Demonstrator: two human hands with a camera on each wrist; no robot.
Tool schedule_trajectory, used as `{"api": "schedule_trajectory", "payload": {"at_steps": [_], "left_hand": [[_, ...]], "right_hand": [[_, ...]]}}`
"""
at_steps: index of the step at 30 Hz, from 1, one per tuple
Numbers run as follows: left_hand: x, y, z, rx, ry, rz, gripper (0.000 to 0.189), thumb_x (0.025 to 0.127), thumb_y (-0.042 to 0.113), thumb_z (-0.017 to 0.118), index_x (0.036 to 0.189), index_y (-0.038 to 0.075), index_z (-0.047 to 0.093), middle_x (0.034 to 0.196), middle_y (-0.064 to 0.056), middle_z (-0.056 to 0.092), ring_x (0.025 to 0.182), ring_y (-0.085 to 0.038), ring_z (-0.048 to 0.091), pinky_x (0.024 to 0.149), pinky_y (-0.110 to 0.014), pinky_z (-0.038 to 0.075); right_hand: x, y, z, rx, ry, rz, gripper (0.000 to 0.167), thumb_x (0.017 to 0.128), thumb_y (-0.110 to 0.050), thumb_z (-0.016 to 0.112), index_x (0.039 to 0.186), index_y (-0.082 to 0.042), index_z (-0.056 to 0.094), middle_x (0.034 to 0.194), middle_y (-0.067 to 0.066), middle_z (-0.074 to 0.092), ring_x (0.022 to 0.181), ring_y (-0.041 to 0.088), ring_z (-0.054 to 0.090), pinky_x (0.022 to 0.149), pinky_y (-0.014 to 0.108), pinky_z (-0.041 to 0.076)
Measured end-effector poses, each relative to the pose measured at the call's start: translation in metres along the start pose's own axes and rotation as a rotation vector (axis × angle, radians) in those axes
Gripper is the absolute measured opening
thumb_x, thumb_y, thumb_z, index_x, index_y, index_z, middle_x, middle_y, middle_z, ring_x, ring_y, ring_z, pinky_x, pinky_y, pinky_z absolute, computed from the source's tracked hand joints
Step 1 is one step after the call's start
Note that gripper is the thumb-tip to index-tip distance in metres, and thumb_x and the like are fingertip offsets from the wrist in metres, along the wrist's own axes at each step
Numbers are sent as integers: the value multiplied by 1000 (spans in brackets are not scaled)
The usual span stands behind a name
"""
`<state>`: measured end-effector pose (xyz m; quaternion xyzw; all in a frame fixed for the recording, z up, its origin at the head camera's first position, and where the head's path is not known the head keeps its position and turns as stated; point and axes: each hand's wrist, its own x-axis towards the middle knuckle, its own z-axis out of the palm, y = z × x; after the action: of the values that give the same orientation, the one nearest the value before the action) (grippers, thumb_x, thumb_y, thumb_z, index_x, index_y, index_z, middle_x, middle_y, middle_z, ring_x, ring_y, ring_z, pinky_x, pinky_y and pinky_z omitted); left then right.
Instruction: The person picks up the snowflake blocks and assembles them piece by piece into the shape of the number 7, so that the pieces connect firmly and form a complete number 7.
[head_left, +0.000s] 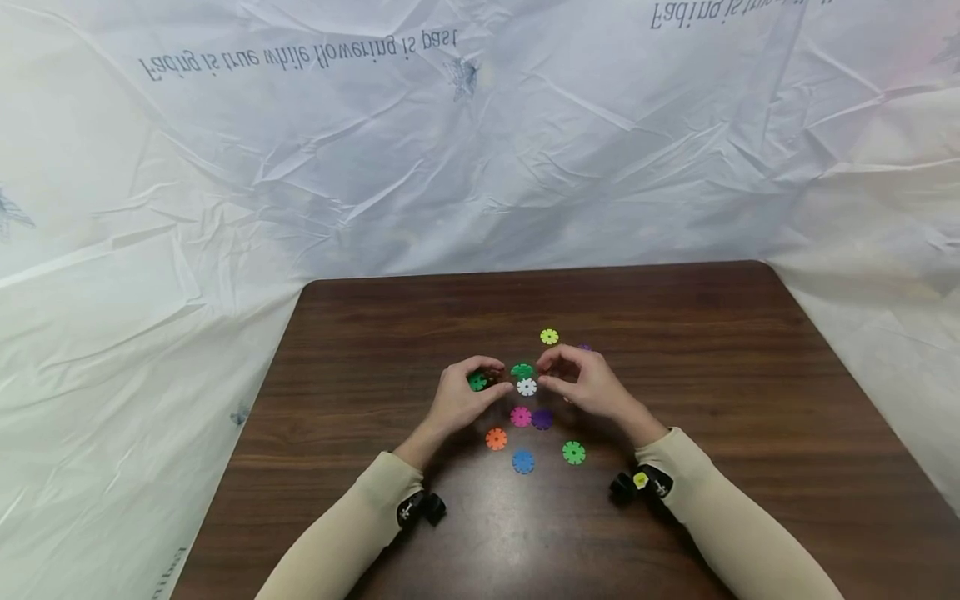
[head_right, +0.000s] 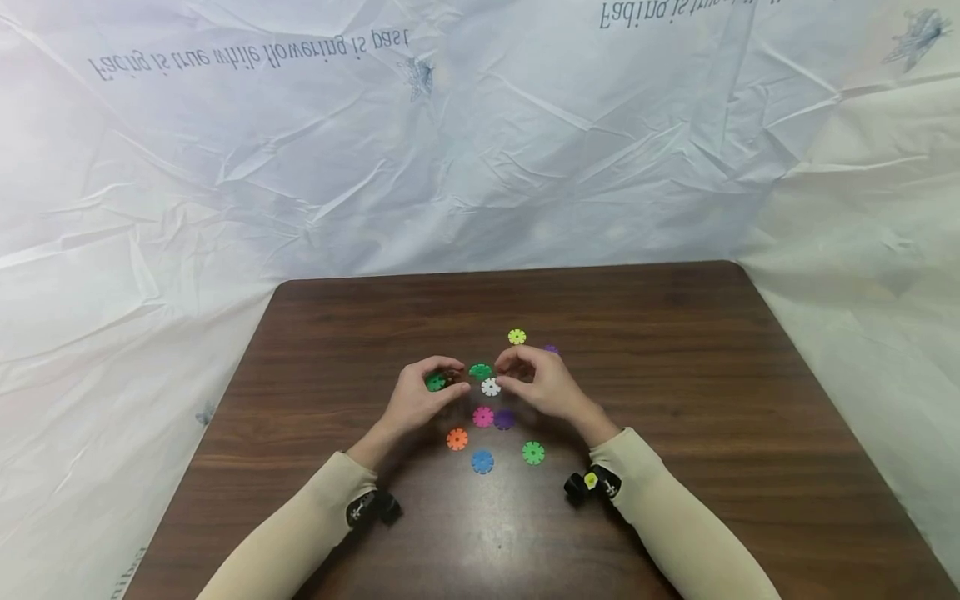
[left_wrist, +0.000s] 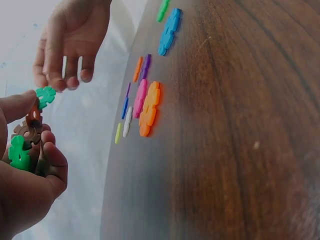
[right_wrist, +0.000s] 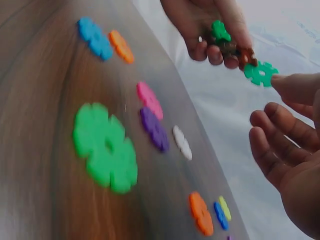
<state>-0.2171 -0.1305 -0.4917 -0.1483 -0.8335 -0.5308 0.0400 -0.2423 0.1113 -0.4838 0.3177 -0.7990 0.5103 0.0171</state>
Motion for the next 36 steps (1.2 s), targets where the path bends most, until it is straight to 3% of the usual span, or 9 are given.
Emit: {"api": "schedule_trajectory", "payload": {"at_steps": [3, 8, 11, 18, 20, 24, 32, 36], "left_hand": [[0, 0, 0, 0, -3, -4, 31, 81, 23, 81, 108, 9, 72, 102, -3, 72, 92, -17, 67, 82, -34, 54], [-1, -1, -1, -3, -7, -22, 30, 81, 22, 81, 108, 11, 72, 102, -3, 72, 92, -17, 67, 82, -36, 54], [-2, 3, 0, 5, -3, -34, 31, 82, 16, 80, 109, 5, 71, 103, -8, 72, 94, -22, 68, 83, -39, 54], [-10, 40, -10, 7, -7, -18, 27, 83, 9, 78, 107, 0, 69, 103, -15, 72, 94, -26, 68, 83, -36, 54], [-10, 42, -11, 3, -10, -16, 28, 82, 8, 78, 107, 0, 69, 103, -16, 71, 94, -27, 68, 83, -38, 54], [-11, 44, -11, -12, -7, -16, 28, 82, 7, 78, 107, -1, 69, 102, -17, 71, 93, -28, 68, 83, -43, 55], [-10, 41, -10, -15, 5, -24, 26, 82, 7, 78, 106, 2, 70, 102, -17, 71, 93, -28, 68, 83, -45, 54], [-10, 40, -10, -14, 2, -39, 26, 83, 8, 78, 107, 2, 69, 102, -16, 71, 93, -27, 67, 83, -45, 54]], "right_hand": [[-5, 17, -3, -25, -40, -7, 19, 86, -9, 74, 104, -8, 67, 95, 5, 69, 80, 15, 65, 66, 30, 55], [-13, 21, -6, -93, -126, -35, 22, 87, -18, 76, 105, -7, 68, 96, 1, 69, 83, 13, 65, 70, 34, 56], [-18, 21, -6, -160, -200, -75, 27, 87, -23, 75, 108, -7, 68, 97, 0, 68, 84, 12, 64, 71, 34, 55], [-31, 17, -6, -222, -378, -87, 30, 86, -24, 76, 111, -10, 68, 96, -2, 66, 81, 11, 60, 69, 27, 53], [-34, 14, -7, -234, -440, -84, 33, 85, -25, 77, 114, -11, 67, 98, -2, 66, 81, 12, 59, 69, 26, 52], [-39, 9, -8, -268, -542, -73, 40, 84, -29, 78, 118, -13, 66, 102, -3, 65, 82, 11, 58, 71, 24, 51], [-42, 4, -11, -312, -630, 6, 51, 79, -35, 82, 119, -13, 59, 105, -4, 61, 88, 8, 56, 75, 24, 49], [-42, 4, -11, -345, -671, -12, 51, 77, -32, 84, 118, -13, 60, 106, -4, 59, 88, 7, 54, 75, 24, 49]]}}
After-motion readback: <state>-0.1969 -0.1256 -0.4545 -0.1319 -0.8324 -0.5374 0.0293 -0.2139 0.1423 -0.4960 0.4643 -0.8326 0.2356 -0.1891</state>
